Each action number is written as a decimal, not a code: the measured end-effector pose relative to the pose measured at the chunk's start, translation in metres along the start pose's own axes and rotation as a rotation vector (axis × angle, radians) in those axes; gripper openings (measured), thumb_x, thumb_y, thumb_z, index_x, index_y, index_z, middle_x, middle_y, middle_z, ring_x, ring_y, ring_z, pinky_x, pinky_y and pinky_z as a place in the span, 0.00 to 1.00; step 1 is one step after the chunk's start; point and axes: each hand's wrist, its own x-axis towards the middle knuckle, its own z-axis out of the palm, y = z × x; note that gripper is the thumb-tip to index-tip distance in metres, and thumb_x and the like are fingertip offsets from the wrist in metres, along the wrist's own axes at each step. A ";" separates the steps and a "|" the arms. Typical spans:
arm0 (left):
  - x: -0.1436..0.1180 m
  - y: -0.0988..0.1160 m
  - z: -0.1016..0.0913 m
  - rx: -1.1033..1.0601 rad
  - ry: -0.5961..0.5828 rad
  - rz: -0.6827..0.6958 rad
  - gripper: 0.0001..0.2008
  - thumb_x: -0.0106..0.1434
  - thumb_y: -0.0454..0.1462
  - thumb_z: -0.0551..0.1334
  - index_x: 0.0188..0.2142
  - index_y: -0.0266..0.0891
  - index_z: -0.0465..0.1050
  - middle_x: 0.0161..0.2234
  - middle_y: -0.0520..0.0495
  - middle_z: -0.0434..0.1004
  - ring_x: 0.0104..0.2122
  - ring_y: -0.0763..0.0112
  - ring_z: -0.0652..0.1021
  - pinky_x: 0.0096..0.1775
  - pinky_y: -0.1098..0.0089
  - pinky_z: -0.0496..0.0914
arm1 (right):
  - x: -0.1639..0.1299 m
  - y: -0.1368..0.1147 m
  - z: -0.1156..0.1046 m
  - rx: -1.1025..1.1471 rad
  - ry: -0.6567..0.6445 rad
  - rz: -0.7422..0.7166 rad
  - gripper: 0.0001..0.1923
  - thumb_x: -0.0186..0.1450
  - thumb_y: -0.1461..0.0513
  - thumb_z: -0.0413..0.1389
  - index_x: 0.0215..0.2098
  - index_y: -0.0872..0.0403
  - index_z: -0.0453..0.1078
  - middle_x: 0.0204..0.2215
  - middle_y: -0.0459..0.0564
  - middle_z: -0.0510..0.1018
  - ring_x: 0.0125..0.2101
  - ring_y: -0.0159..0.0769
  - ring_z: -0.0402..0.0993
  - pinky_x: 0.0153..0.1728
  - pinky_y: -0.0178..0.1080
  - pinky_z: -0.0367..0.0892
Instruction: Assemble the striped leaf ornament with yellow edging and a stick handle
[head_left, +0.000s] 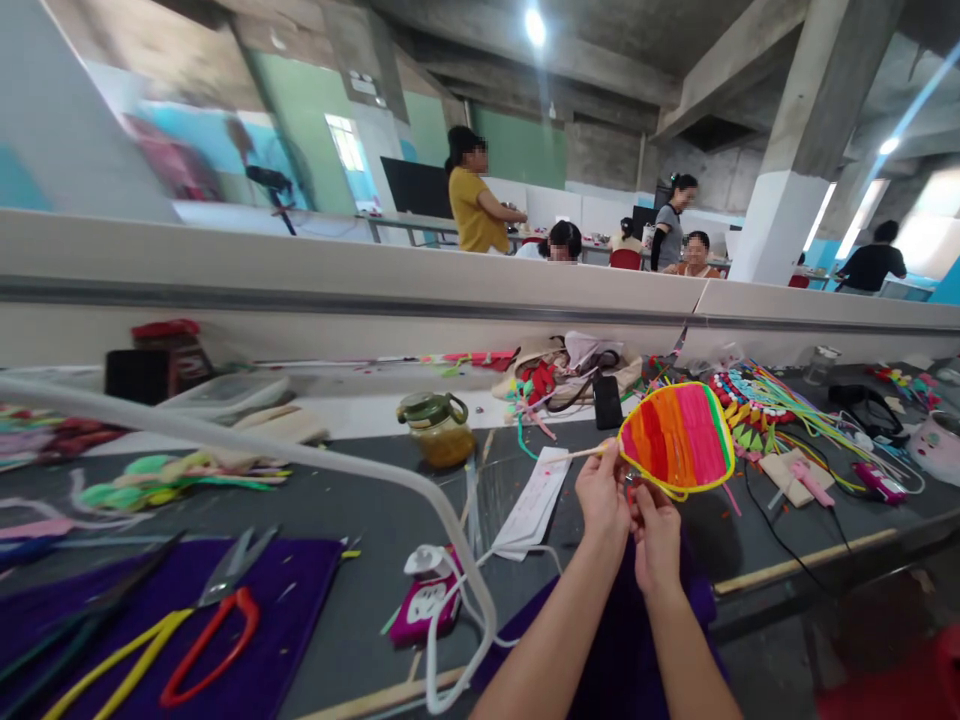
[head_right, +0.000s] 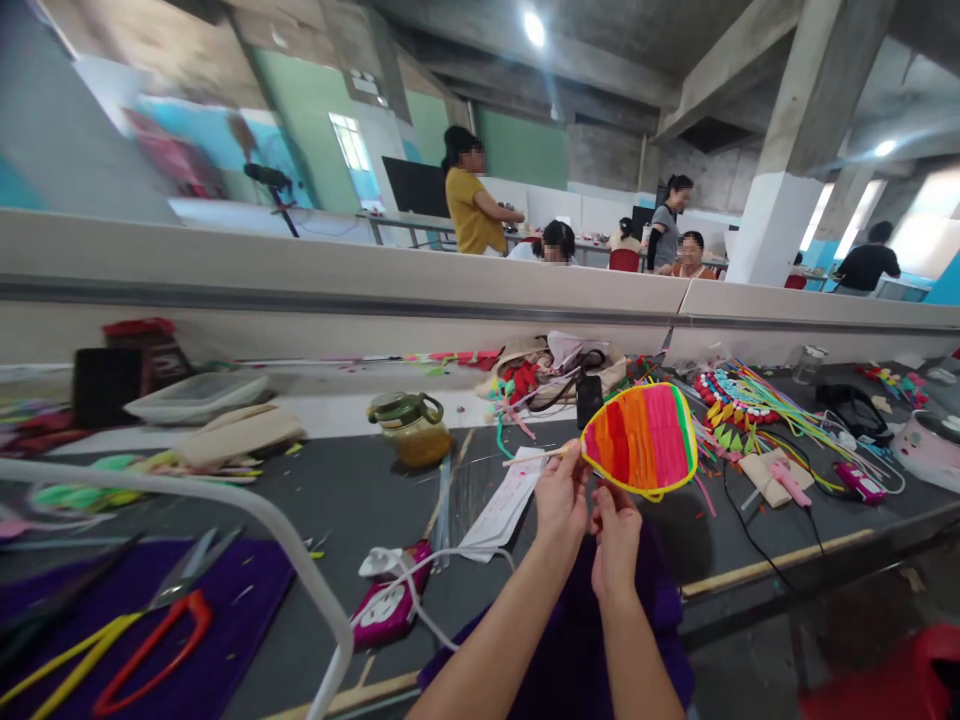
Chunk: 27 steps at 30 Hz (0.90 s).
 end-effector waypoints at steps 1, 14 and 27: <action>-0.002 -0.001 0.001 0.001 -0.004 0.011 0.10 0.48 0.33 0.73 0.28 0.35 0.74 0.24 0.51 0.80 0.23 0.75 0.79 0.29 0.77 0.73 | 0.001 0.000 0.002 0.018 0.001 0.011 0.22 0.51 0.54 0.68 0.40 0.57 0.75 0.29 0.47 0.78 0.19 0.24 0.64 0.19 0.28 0.58; -0.015 -0.008 -0.015 0.075 -0.056 0.100 0.16 0.46 0.39 0.75 0.32 0.35 0.76 0.25 0.51 0.80 0.21 0.76 0.77 0.25 0.78 0.70 | 0.003 0.007 0.021 0.081 0.002 0.018 0.22 0.48 0.52 0.69 0.36 0.56 0.77 0.34 0.53 0.83 0.40 0.44 0.78 0.41 0.41 0.73; -0.029 -0.001 -0.017 0.117 -0.109 0.035 0.16 0.45 0.38 0.76 0.33 0.36 0.78 0.26 0.50 0.81 0.23 0.75 0.78 0.28 0.76 0.73 | 0.002 0.000 0.024 0.201 0.004 0.026 0.17 0.51 0.55 0.68 0.34 0.58 0.79 0.34 0.53 0.84 0.36 0.41 0.80 0.43 0.41 0.73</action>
